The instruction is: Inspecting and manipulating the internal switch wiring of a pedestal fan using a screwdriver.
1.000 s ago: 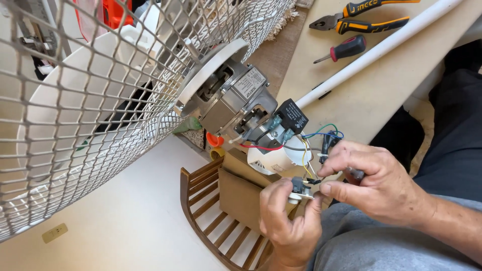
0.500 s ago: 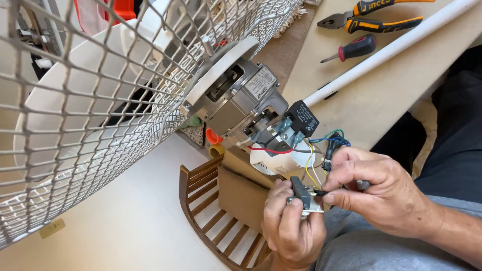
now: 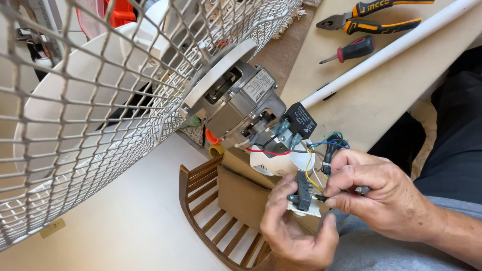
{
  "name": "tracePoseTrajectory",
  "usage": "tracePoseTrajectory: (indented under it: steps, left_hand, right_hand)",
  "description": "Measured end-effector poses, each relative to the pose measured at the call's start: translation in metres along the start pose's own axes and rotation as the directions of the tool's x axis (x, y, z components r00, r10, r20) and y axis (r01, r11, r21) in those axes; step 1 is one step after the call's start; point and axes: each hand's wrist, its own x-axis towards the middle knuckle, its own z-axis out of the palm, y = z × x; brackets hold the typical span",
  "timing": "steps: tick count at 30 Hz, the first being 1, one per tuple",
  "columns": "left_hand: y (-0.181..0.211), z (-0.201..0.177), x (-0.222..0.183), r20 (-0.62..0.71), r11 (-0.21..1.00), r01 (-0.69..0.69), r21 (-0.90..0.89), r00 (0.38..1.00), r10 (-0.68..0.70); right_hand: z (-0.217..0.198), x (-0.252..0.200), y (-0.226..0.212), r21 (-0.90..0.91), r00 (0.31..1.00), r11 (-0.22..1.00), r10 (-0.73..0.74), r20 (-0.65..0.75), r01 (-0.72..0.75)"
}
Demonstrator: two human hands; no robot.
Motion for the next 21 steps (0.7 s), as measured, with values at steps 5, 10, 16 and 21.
tracePoseTrajectory:
  steps: [5,10,16,21]
  left_hand:
    - [0.009,-0.003,0.007,0.052,0.766,0.373,-0.524,0.912,-0.408]
    - [0.002,-0.008,0.009,0.198,0.526,0.500,-0.688,0.827,-0.527]
    - [0.008,-0.008,0.016,0.273,0.551,0.597,-0.583,0.782,-0.560]
    - [0.008,-0.013,0.024,0.140,0.905,0.388,-0.176,0.919,-0.367]
  right_hand:
    - [0.000,-0.001,-0.001,-0.027,1.000,0.999,-0.026,-0.002,0.026]
    - [0.000,-0.003,-0.004,-0.049,0.999,0.998,-0.042,0.004,0.042]
    - [-0.002,-0.004,-0.001,-0.026,0.999,0.999,-0.036,0.003,0.036]
    - [-0.002,-0.001,0.001,-0.033,1.000,0.999,-0.029,0.007,0.029]
